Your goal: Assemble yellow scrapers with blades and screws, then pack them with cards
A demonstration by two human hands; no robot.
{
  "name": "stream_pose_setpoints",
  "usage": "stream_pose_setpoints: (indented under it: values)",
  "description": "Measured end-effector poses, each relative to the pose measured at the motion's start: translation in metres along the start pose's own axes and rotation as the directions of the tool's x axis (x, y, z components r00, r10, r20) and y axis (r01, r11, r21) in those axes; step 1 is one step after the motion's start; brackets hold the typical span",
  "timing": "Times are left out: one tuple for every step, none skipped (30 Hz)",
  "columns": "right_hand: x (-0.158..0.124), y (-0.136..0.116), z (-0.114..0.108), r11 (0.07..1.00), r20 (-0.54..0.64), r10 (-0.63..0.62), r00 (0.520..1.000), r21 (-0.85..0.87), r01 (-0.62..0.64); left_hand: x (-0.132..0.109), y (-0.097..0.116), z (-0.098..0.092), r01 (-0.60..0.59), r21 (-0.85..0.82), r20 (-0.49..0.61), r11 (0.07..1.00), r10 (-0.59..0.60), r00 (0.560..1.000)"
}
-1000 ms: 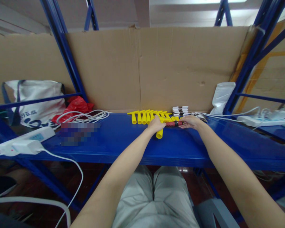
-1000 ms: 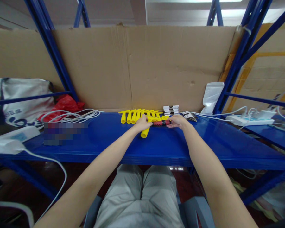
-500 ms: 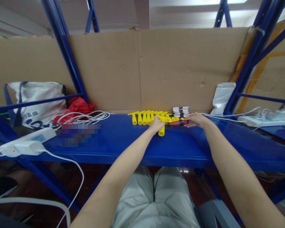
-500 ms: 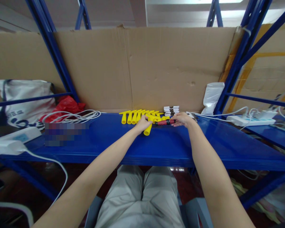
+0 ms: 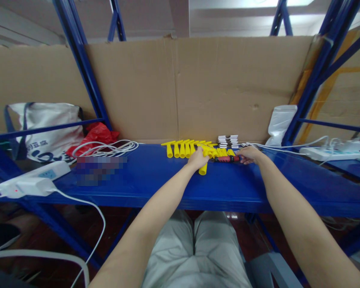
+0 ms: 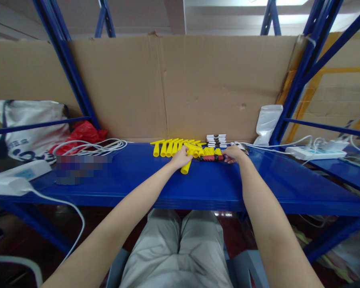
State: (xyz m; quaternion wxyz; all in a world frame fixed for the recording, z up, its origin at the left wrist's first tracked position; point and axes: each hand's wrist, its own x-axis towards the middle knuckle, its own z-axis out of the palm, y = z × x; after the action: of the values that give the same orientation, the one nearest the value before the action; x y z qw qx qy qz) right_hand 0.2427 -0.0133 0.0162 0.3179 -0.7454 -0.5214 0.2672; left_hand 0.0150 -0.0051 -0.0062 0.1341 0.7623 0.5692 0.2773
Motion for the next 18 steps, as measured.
stream_pose_setpoints:
  values:
    - [0.002, 0.001, 0.0, 0.997, -0.041, -0.024, 0.999, -0.075, 0.021, -0.001, 0.0, -0.001, -0.008, 0.016, 0.002, 1.0, 0.008, 1.0]
    - [0.004, 0.002, -0.001, 0.991, -0.073, -0.041, 0.996, -0.132, 0.031, -0.002, 0.001, -0.001, -0.014, 0.029, 0.006, 0.999, 0.013, 1.0]
    - [0.007, 0.003, -0.001, 0.985, -0.097, -0.05, 0.994, -0.171, 0.033, -0.002, 0.002, -0.002, -0.017, 0.04, 0.011, 0.999, 0.017, 1.0]
    - [0.009, 0.004, -0.002, 0.98, -0.114, -0.051, 0.992, -0.195, 0.029, -0.003, 0.002, -0.003, -0.019, 0.049, 0.015, 0.999, 0.019, 1.0]
    - [0.011, 0.004, -0.002, 0.977, -0.124, -0.052, 0.991, -0.21, 0.025, -0.004, 0.003, -0.003, -0.02, 0.058, 0.017, 0.998, 0.019, 1.0]
    - [0.012, 0.005, -0.002, 0.973, -0.135, -0.056, 0.989, -0.23, 0.024, -0.004, 0.003, -0.004, -0.021, 0.066, 0.018, 0.998, 0.02, 1.0]
    - [0.014, 0.005, -0.002, 0.968, -0.145, -0.062, 0.987, -0.248, 0.025, -0.004, 0.003, -0.004, -0.021, 0.073, 0.018, 0.997, 0.02, 1.0]
    - [0.014, 0.006, -0.002, 0.965, -0.157, -0.069, 0.985, -0.261, 0.026, -0.005, 0.004, -0.004, -0.022, 0.078, 0.016, 0.997, 0.021, 1.0]
    - [0.015, 0.006, -0.002, 0.964, -0.168, -0.074, 0.983, -0.266, 0.027, -0.005, 0.004, -0.004, -0.024, 0.08, 0.013, 0.997, 0.023, 1.0]
    - [0.016, 0.007, -0.003, 0.965, -0.18, -0.077, 0.981, -0.262, 0.027, -0.005, 0.004, -0.005, -0.027, 0.08, 0.011, 0.996, 0.026, 1.0]
    - [0.016, 0.007, -0.003, 0.967, -0.196, -0.077, 0.978, -0.255, 0.025, -0.004, 0.004, -0.004, -0.032, 0.08, 0.008, 0.996, 0.031, 0.999]
    - [0.016, 0.008, -0.004, 0.97, -0.223, -0.076, 0.972, -0.244, 0.02, -0.004, 0.004, -0.004, -0.039, 0.078, 0.006, 0.996, 0.038, 0.999]
    - [0.017, 0.009, -0.005, 0.972, -0.261, -0.081, 0.962, -0.233, 0.019, -0.004, 0.004, -0.004, -0.047, 0.077, 0.004, 0.996, 0.047, 0.999]
    - [0.017, 0.011, -0.006, 0.974, -0.312, -0.087, 0.946, -0.224, 0.016, -0.004, 0.004, -0.004, -0.056, 0.075, 0.002, 0.996, 0.056, 0.998]
    - [0.017, 0.013, -0.008, 0.976, -0.369, -0.09, 0.925, -0.216, 0.009, -0.005, 0.004, -0.004, -0.063, 0.075, 0.001, 0.995, 0.063, 0.998]
    - [0.018, 0.016, -0.009, 0.979, -0.426, -0.087, 0.9, -0.206, -0.003, -0.005, 0.003, -0.003, -0.069, 0.075, -0.001, 0.995, 0.069, 0.998]
    - [0.019, 0.018, -0.01, 0.981, -0.477, -0.074, 0.876, -0.191, -0.022, -0.005, 0.003, -0.003, -0.074, 0.076, -0.003, 0.994, 0.074, 0.997]
    - [0.019, 0.022, -0.011, 0.984, -0.516, -0.052, 0.855, -0.174, -0.046, -0.005, 0.003, -0.003, -0.078, 0.078, -0.005, 0.994, 0.079, 0.997]
